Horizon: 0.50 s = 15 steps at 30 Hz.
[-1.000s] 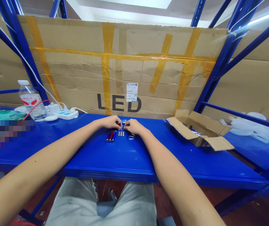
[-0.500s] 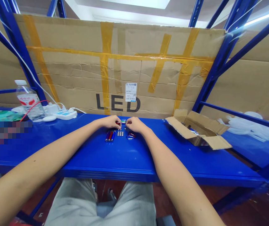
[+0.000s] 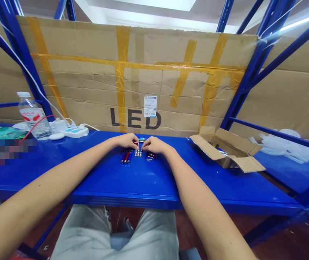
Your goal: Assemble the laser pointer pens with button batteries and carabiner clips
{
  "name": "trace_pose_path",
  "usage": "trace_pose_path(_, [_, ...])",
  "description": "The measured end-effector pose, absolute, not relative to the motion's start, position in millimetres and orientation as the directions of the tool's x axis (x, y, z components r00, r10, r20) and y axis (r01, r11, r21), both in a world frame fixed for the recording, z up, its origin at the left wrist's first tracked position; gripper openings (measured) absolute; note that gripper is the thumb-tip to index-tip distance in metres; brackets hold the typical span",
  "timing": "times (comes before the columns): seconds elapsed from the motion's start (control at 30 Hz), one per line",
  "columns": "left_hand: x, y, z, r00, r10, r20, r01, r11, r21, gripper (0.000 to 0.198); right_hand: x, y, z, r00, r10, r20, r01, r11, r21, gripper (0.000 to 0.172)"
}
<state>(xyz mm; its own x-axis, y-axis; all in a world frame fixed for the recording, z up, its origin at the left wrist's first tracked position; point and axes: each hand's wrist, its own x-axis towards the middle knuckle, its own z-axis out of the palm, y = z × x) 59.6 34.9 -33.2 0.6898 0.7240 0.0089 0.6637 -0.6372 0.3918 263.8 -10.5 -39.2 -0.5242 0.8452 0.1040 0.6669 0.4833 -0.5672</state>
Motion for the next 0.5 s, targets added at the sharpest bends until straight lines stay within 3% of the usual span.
trace_pose_path(0.5, [60.0, 33.4, -33.2, 0.660, 0.751, 0.000, 0.689, -0.606, 0.396, 0.030, 263.5, -13.3, -37.7, -0.544, 0.833, 0.103, 0.651, 0.496, -0.575, 0.020])
